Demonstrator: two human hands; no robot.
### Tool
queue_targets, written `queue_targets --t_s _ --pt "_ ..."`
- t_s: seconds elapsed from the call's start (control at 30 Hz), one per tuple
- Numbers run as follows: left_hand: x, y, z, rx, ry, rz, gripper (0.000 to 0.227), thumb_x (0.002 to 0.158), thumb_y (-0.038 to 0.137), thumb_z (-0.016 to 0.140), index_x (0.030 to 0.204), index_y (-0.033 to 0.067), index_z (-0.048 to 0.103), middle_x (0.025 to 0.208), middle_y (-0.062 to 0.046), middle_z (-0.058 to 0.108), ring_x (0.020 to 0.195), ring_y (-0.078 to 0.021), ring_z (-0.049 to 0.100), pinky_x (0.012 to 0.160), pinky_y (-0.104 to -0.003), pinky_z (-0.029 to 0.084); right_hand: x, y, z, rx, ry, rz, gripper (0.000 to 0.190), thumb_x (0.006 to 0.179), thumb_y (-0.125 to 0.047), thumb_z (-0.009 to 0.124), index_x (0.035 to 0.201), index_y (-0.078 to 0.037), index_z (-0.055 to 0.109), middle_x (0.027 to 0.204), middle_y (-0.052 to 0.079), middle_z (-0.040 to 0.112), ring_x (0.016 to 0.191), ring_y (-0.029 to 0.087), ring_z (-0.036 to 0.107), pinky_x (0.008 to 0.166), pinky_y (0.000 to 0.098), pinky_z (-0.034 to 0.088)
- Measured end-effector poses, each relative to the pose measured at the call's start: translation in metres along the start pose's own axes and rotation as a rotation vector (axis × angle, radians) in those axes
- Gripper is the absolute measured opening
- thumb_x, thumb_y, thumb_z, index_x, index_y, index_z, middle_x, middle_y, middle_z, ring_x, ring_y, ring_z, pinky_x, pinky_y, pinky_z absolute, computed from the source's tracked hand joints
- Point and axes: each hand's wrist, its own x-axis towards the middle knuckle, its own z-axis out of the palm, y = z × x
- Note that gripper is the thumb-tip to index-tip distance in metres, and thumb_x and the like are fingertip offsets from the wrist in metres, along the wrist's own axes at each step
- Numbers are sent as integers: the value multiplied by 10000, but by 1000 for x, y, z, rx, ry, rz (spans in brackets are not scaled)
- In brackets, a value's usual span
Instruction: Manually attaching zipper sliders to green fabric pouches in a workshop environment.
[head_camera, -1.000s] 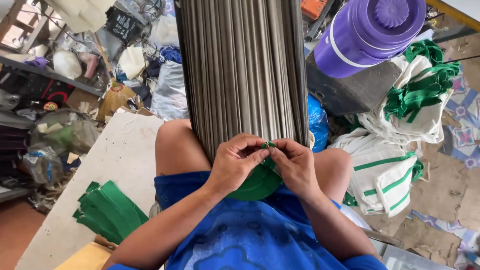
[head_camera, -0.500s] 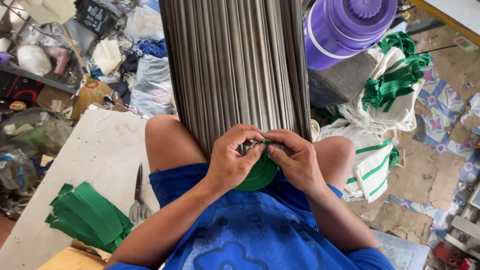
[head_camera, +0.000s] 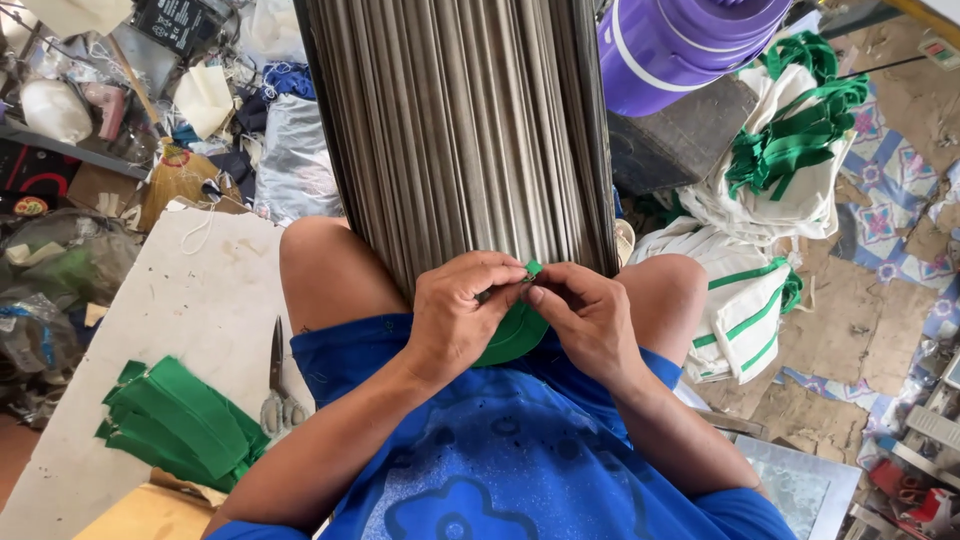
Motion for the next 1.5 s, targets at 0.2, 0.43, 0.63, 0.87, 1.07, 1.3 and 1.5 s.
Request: queue_targets --t_s 0.2,0.43,0.63,0.87,1.07,1.3,1.5 --pt "-5 2 -17 -32 -13 -14 56 869 15 798 920 40 800 878 -122 786 830 -291 784 671 -322 634 0 -5 19 43 22 21 110 931 -97 765 977 1 786 778 104 748 720 138 705 615 286 569" --pt "-11 0 -28 39 -38 17 59 896 6 755 931 47 780 853 -105 769 802 -286 772 656 -329 637 -2 2 29 2 6 -53 68 928 -87 786 914 -21 777 780 98 723 723 130 675 592 278 554" --pt "-11 -5 -29 96 -50 29 69 908 6 731 925 66 761 833 -98 757 793 -282 766 656 -335 636 0 3 33 -2 -9 -59 91 925 -62 779 974 14 763 852 154 736 774 199 714 657 332 599" --pt "-6 -4 -25 120 -88 57 45 946 52 708 941 59 752 843 -93 734 804 -257 758 675 -323 628 6 5 23 -140 -15 -183 95 927 -74 780 851 -39 735 835 102 728 709 222 713 622 338 588" --pt "-6 2 -11 365 -132 288 59 961 74 707 956 23 735 829 -128 698 779 -299 736 675 -343 629 6 20 11 -269 -25 -253 139 889 -37 759 783 -56 672 769 89 678 674 263 684 609 359 579" --pt "-10 -8 -9 682 -241 420 78 881 83 722 919 56 659 748 -60 565 711 -233 653 640 -326 564 8 17 10 -343 -25 -297 120 901 -30 737 804 -64 674 731 112 655 668 332 695 585 395 574" --pt "-11 -16 -10 433 -239 204 48 968 58 649 953 27 681 738 -67 589 693 -251 675 620 -306 559 8 18 15 -311 15 -222 57 907 -42 743 863 -70 720 717 106 682 688 300 721 598 368 585"
